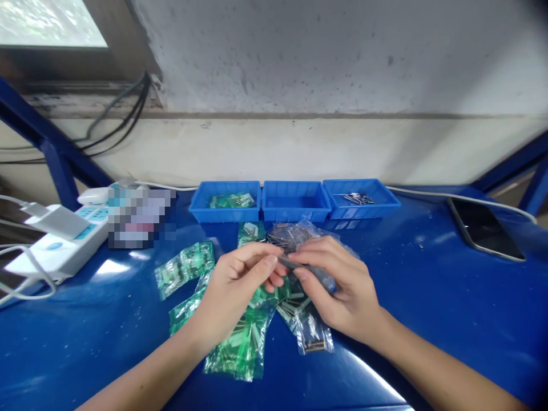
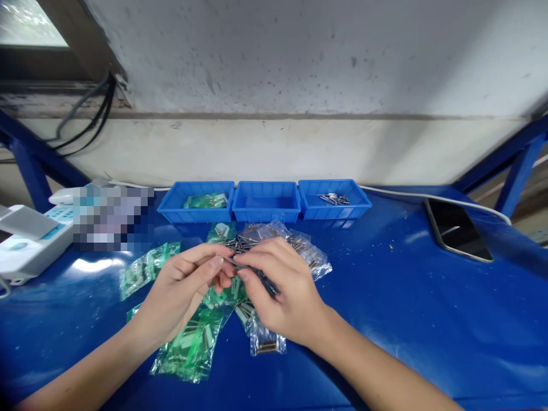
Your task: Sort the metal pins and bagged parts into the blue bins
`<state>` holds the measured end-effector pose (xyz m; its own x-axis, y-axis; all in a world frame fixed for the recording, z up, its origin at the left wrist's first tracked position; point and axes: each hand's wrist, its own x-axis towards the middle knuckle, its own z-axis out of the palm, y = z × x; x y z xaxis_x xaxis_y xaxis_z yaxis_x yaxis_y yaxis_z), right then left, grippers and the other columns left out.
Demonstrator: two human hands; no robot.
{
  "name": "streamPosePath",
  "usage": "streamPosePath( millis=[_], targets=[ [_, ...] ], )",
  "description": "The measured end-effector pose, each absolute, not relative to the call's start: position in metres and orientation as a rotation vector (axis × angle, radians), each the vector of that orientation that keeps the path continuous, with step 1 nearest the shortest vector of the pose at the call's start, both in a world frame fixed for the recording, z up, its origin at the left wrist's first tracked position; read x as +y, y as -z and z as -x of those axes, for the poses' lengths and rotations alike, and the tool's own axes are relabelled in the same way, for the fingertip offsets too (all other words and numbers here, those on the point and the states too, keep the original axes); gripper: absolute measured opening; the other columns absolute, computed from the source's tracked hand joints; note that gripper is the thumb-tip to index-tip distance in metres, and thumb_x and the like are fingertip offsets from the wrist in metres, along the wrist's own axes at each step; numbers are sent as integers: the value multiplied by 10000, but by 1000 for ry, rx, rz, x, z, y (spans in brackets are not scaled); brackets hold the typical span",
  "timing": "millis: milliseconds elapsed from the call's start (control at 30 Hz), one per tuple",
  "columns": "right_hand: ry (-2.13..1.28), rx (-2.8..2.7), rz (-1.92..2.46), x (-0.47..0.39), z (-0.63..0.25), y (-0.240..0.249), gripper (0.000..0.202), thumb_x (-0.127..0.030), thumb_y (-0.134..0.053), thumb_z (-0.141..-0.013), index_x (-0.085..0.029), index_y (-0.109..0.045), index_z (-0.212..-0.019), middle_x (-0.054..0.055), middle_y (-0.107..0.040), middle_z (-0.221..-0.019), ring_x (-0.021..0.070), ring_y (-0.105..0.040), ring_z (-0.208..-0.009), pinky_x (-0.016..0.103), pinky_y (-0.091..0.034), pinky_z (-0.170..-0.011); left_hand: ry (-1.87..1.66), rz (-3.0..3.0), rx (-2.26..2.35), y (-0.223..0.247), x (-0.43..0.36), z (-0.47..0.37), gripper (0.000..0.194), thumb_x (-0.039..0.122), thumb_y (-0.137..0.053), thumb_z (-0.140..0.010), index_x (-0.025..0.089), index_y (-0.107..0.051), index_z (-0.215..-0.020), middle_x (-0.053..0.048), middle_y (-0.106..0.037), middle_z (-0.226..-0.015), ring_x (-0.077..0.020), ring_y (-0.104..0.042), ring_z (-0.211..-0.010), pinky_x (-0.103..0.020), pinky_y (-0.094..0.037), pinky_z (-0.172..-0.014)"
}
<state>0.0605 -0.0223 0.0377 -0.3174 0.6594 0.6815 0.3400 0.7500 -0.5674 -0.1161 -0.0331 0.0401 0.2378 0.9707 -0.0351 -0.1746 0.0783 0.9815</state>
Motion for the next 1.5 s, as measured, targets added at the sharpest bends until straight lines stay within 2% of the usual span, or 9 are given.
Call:
streamPosePath(
  millis=[133,300,433,600,767,933,1200,1400,1500],
  targets=[
    [-510,-1843,838,-22,-58,-38,171,-88,-555,-829,-191,-650,-927,25,-658,-799,145,-601,-764,312,-487,-676,-996,-1157,1012,-39,-32,117,135,309,-563,-886,231,-654,-948,13,-609,-680,-77,-498,-574,-186,-387,-515],
    [-654,-1786,907,-21,-60,-40,73,-145,-618,-809,-186,-668,-777,8,-663,-753,123,-607,-706,268,-472,-643,-978,-1317,1196,-38,-32,118,169,375,-566,-868,251,-662,-931,56,-366,-527,-82,-303,-490,-216,-246,-451],
    [-669,-1813,939,-22,-57,-41,118,-174,-641,-794,-170,-640,-676,-1,-625,-659,112,-571,-631,254,-444,-593,-1095,-1551,1242,-40,-32,117,102,280,-596,-837,265,-681,-891,51,-313,-572,-91,-325,-521,-223,-274,-478],
    [-626,-1803,1012,-23,-58,-42,255,-234,-657,-785,-175,-549,-561,-21,-557,-565,106,-514,-558,255,-409,-546,-1112,-1696,1253,-42,-31,117,107,238,-595,-825,262,-671,-896,37,-392,-658,-83,-375,-535,-218,-299,-476],
    [-403,-1589,1158,-5,-89,-55,56,-233,-616,-814,-204,-663,-821,3,-667,-751,127,-589,-637,267,-457,-597,-1142,-1629,1338,-45,-26,127,93,279,-541,-879,238,-611,-924,44,-456,-611,-83,-390,-513,-205,-305,-461],
    [-165,-1421,1339,20,-125,-58,179,-280,-604,-815,-207,-682,-959,43,-676,-824,157,-599,-661,295,-464,-604,-1153,-1778,1373,-46,-21,133,79,258,-544,-879,211,-604,-899,29,-522,-656,-90,-455,-551,-212,-350,-488],
    [-137,-1624,1634,30,-134,-56,141,-310,-615,-761,-199,-701,-772,-46,-439,-472,102,-399,-437,260,-325,-470,-970,-2241,1204,-31,-23,126,127,187,-494,-897,189,-613,-943,-26,-587,-852,-118,-542,-704,-241,-441,-578],
    [-194,-1228,1633,51,-189,-50,248,-435,-580,-757,-211,-602,-861,41,-614,-643,198,-599,-556,304,-425,-473,-780,-2310,1293,-29,-24,125,162,244,-456,-910,211,-605,-963,-37,-605,-921,-136,-553,-698,-262,-450,-560],
    [-97,-1176,1671,56,-237,-42,246,-419,-432,-822,-214,-527,-918,99,-611,-747,259,-622,-670,372,-454,-521,-736,-2341,1388,-28,-19,128,167,247,-462,-897,212,-612,-960,-42,-617,-933,-169,-577,-771,-289,-475,-608]
  ],
)
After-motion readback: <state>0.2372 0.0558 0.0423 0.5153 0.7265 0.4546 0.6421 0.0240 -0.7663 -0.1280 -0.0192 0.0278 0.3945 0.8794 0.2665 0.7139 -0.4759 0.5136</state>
